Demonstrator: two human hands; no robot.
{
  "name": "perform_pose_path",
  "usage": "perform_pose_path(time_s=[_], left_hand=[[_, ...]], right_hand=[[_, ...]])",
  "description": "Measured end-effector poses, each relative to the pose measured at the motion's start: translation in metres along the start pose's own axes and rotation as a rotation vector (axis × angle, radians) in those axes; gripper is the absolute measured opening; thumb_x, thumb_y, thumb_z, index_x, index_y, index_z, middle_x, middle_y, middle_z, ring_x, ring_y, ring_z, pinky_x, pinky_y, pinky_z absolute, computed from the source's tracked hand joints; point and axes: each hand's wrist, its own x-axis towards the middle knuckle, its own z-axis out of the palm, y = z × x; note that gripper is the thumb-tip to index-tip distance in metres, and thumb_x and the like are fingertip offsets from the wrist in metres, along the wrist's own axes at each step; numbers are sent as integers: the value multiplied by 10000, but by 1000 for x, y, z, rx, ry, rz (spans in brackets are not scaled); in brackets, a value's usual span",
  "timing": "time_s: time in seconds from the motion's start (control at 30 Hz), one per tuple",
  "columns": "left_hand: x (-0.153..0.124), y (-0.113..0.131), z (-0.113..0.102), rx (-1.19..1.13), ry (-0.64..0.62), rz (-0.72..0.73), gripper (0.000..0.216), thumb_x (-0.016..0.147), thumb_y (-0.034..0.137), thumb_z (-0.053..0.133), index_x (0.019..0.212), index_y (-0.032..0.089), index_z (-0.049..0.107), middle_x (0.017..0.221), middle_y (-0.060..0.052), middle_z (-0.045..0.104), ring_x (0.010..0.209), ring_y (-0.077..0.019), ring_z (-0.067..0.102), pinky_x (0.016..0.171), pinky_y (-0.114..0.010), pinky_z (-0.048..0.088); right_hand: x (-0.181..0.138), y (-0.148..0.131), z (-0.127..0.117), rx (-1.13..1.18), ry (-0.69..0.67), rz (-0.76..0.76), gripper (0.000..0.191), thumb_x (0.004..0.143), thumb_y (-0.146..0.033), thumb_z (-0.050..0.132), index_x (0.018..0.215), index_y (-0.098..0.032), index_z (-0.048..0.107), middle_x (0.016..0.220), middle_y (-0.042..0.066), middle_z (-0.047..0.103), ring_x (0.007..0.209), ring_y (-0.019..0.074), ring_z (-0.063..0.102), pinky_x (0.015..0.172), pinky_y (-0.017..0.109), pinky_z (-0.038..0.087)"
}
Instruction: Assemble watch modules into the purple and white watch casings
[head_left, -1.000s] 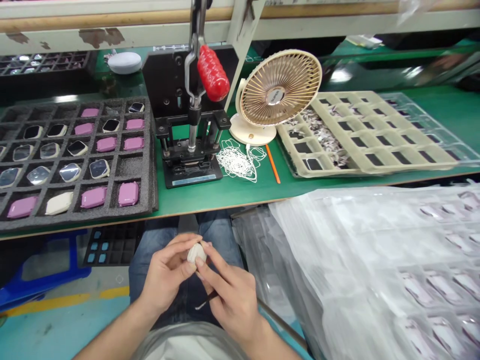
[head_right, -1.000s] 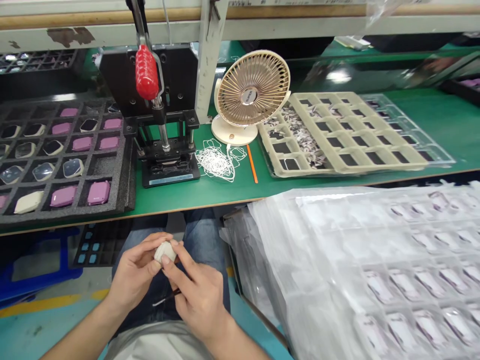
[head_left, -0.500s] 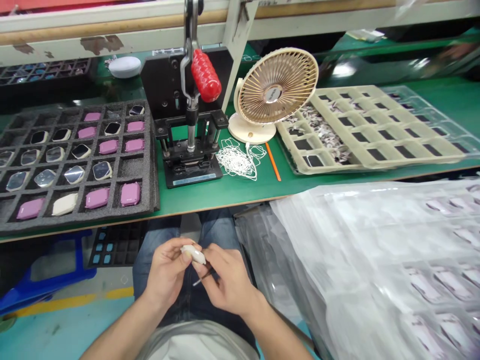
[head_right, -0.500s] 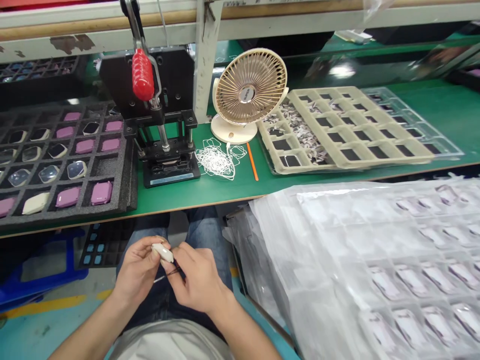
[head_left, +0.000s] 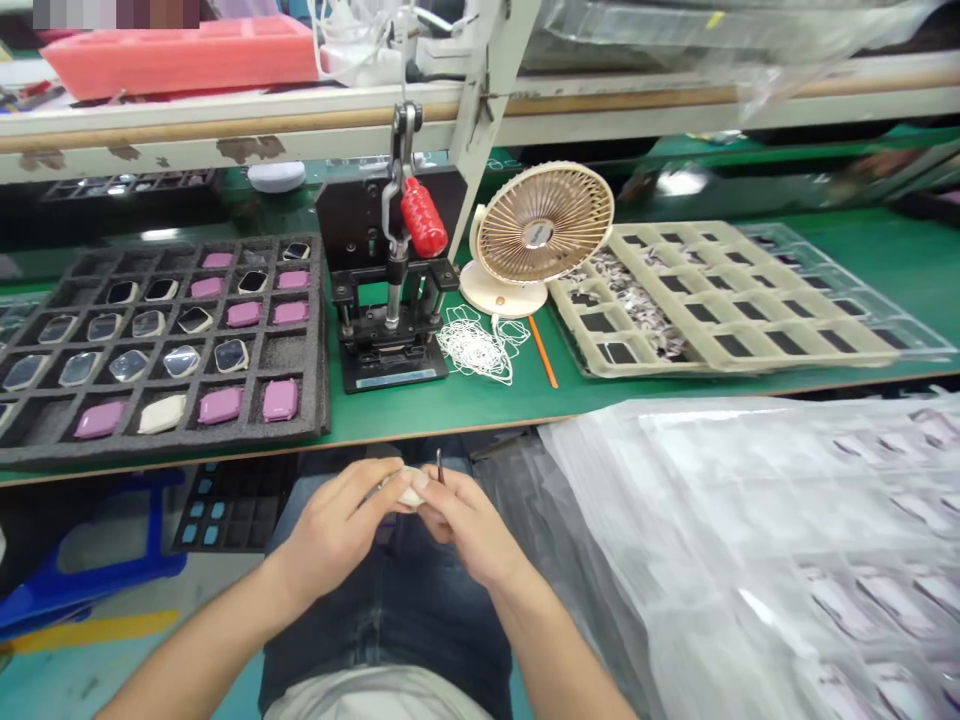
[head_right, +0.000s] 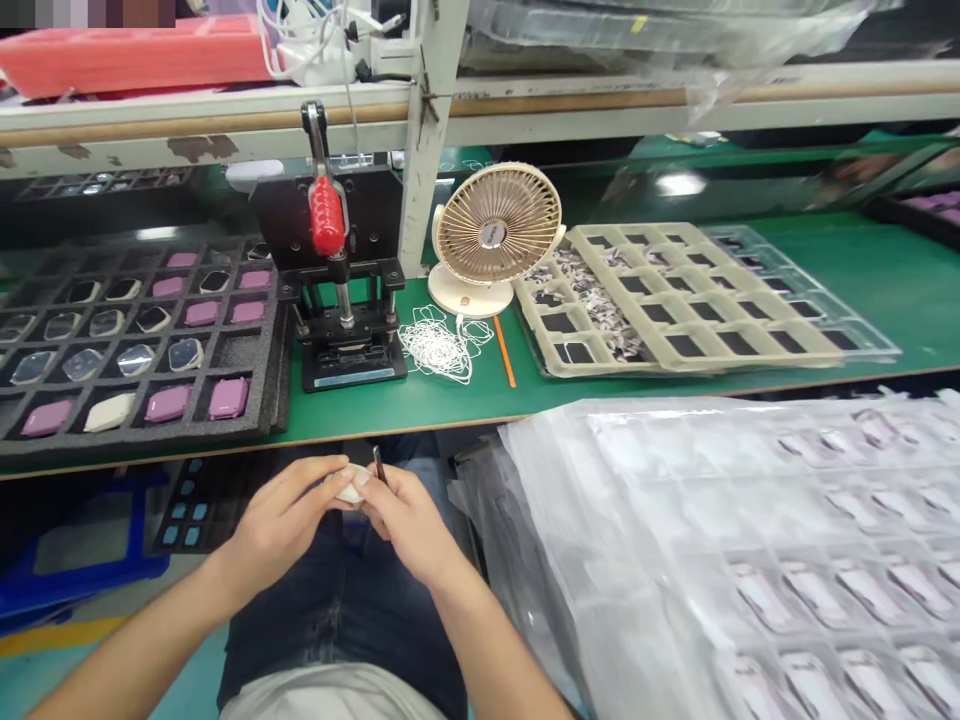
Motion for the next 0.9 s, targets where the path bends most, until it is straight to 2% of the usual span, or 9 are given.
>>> perform_pose_path(time_s=[0.07, 0.13, 0.23, 0.3, 0.37, 0.47, 0.67, 0.77, 0.9], left_hand=[[16, -5, -5, 54, 83, 11, 523, 970, 2, 608, 1444, 223, 617, 1242, -126, 780, 1149, -244, 743, 962, -395, 623], [39, -11, -5, 78, 167, -55, 419, 990, 53, 604, 1346, 259, 686, 1190, -86, 804, 1090, -248, 764, 959, -405, 611], [74, -22, 6, 107, 171, -194, 261, 1020, 153, 594, 1214, 252, 739, 1232, -89, 793, 1209, -290, 717, 1092, -490, 541], [90, -33, 19, 132, 116, -252, 226, 1023, 156, 582, 1178, 216, 734, 1300, -123, 767, 1304, -313, 665, 1140, -545, 502], [95, -42, 32, 143, 87, -272, 215, 1007, 119, 582, 1146, 190, 730, 1300, -151, 765, 1332, -329, 650, 1147, -578, 494], [91, -50, 45, 144, 88, -271, 236, 991, 69, 572, 1132, 181, 725, 1308, -154, 764, 1343, -326, 650, 1176, -590, 473], [84, -52, 46, 109, 98, -272, 257, 998, 55, 546, 1139, 180, 722, 1334, -137, 755, 1372, -314, 631, 1211, -581, 442], [81, -49, 40, 70, 151, -272, 253, 1013, 77, 533, 1152, 174, 722, 1265, -142, 772, 1306, -303, 668, 1183, -566, 472], [61, -34, 34, 27, 239, -284, 283, 1047, 145, 516, 1237, 210, 715, 1177, -121, 774, 1180, -281, 696, 1068, -511, 555]], right_hand=[[4, -28, -1, -225, 62, -102, 565, 989, -657, 590, 664, -200, 530, 544, -47, 457, 491, 96, 394, 494, 235, 330], [11, -66, -2, -498, 302, -354, 530, 1041, -573, 564, 686, -190, 649, 655, 16, 641, 632, 150, 602, 639, 269, 489], [33, -127, -2, -724, 680, -852, 312, 1049, -485, 602, 1110, -232, 774, 1040, 53, 777, 993, 241, 734, 896, 365, 592], [53, -160, 1, -832, 629, -1075, 409, 1036, -466, 630, 1394, -271, 664, 1338, 58, 710, 1258, 286, 672, 1031, 438, 586], [73, -181, 3, -968, 475, -1167, 459, 1045, -429, 619, 1486, -305, 587, 1486, 29, 624, 1405, 289, 581, 1118, 470, 553], [92, -200, 5, -1056, 396, -1221, 383, 1096, -360, 519, 1464, -301, 603, 1484, 2, 629, 1431, 256, 567, 1180, 447, 510], [86, -228, 8, -857, 623, -1314, 405, 1142, -403, 381, 1438, -235, 603, 1405, 50, 674, 1342, 240, 636, 1111, 396, 530], [81, -197, -2, -960, 521, -1208, 297, 1098, -308, 469, 1213, -212, 725, 1213, 20, 761, 1162, 218, 725, 1007, 369, 578], [98, -125, -23, -1297, 329, -791, 240, 994, -148, 605, 1141, -228, 778, 1225, 12, 786, 1136, 208, 738, 988, 314, 572]])
